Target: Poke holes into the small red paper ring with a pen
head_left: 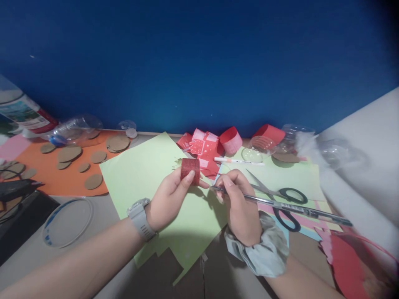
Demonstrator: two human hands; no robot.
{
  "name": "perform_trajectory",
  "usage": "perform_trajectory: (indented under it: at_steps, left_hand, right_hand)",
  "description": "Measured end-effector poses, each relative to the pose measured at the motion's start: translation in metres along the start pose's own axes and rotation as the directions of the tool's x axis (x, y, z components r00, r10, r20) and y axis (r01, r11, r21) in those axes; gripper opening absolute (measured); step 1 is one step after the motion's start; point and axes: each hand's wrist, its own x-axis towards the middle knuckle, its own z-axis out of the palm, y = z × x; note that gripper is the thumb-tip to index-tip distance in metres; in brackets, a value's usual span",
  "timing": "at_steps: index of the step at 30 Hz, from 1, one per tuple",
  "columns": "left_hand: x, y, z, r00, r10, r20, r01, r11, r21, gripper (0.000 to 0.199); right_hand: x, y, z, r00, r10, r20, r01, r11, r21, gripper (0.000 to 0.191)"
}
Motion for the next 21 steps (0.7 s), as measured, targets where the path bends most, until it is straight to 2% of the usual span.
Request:
perform_trajectory:
  at_steps: [5, 9, 11, 15, 21]
  left_hand:
    - [0.0004, -0.0008, 0.0007, 0.997, 0.009, 0.073, -0.01, 1.0, 0.017, 0.036]
    - [0.0007, -0.0004, 0.0008, 0.996, -0.026, 0.084, 0.023, 0.999, 0.036, 0.032]
    - [0.0004, -0.0003, 0.0006, 0.996, -0.023, 0.09, 0.017, 0.998, 0.066, 0.035]
    - [-0.0011, 0.0005, 0.0006, 0.998, -0.024, 0.062, 0.016, 0.992, 0.125, 0.04]
    - [-0.0039, 0.0013, -0.0005, 1.0, -0.031, 0.005, 0.029, 0.971, 0.237, 0.039]
  right_hand:
    - [0.0021, -0.0032, 0.0009, 0.999, 0.021, 0.047, -0.018, 0.997, -0.072, 0.032]
    - [0.0053, -0.0032, 0.0019, 0.992, 0.084, 0.093, -0.073, 0.991, -0.116, 0.032]
    - [0.0059, -0.0019, 0.0019, 0.996, 0.056, 0.071, -0.048, 0.993, -0.104, 0.026]
    - [0.0051, 0.0005, 0.0011, 0.996, -0.09, -0.021, 0.087, 0.99, -0.112, 0.016]
    - [0.0035, -0.0025, 0.0016, 0.998, -0.057, 0.035, 0.062, 0.985, -0.159, 0.015]
